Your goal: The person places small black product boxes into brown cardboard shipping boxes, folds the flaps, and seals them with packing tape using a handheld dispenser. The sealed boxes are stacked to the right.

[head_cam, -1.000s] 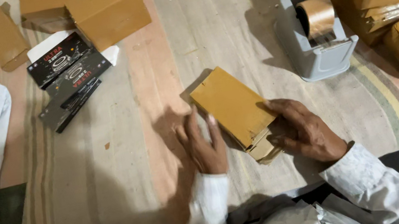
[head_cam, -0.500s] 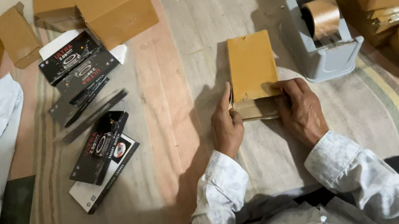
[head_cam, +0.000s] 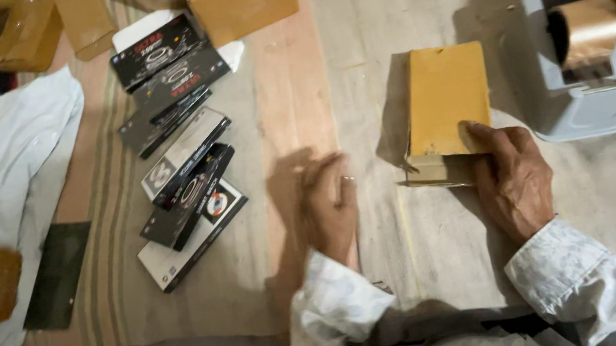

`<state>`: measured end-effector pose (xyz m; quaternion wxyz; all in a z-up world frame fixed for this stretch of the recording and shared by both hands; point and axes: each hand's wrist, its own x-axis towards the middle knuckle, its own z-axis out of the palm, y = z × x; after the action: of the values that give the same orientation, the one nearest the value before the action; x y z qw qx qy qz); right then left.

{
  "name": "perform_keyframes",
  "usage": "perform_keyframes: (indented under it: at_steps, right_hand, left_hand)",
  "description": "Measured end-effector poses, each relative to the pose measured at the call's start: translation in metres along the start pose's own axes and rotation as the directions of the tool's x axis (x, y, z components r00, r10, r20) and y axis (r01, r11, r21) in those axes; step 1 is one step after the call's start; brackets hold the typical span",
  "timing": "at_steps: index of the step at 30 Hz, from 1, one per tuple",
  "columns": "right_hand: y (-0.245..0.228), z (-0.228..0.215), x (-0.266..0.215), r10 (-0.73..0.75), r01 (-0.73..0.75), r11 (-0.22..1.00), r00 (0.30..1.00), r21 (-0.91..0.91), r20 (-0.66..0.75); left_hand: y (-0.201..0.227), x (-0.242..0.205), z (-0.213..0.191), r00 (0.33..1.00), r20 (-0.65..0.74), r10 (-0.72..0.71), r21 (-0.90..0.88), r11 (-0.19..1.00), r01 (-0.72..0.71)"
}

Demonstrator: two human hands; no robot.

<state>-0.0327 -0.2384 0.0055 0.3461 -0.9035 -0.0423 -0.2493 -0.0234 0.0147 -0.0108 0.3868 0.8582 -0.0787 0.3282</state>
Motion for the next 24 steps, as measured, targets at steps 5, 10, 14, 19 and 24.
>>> perform_keyframes:
  at_steps: [5, 10, 14, 19, 24]
  right_hand:
    - [0.000, 0.000, 0.000, -0.002, 0.003, 1.000, 0.999, -0.008, 0.034]
    - [-0.001, -0.002, 0.001, -0.008, 0.009, 1.000, 0.999, -0.023, 0.043]
    - [-0.004, -0.001, 0.001, -0.012, 0.014, 0.999, 0.999, -0.044, 0.038]
    - [-0.005, -0.003, 0.000, 0.000, 0.002, 0.999, 0.998, -0.043, 0.064]
    - [-0.007, -0.004, 0.002, -0.002, 0.004, 0.999, 0.998, -0.033, 0.058]
  left_hand:
    - [-0.069, 0.013, -0.075, 0.950, -0.310, 0.030, 0.444, 0.889, 0.116]
    - [-0.140, 0.048, -0.163, 0.823, -0.564, -0.070, 0.757, 0.352, 0.550]
    - [-0.150, 0.054, -0.191, 0.561, -0.432, -0.707, 0.499, 0.331, 0.801]
    - [-0.142, 0.053, -0.122, 0.618, -0.313, -0.721, 0.612, 0.345, 0.712]
    - [-0.143, 0.082, -0.045, 0.674, -0.414, -0.612, 0.338, 0.584, 0.738]
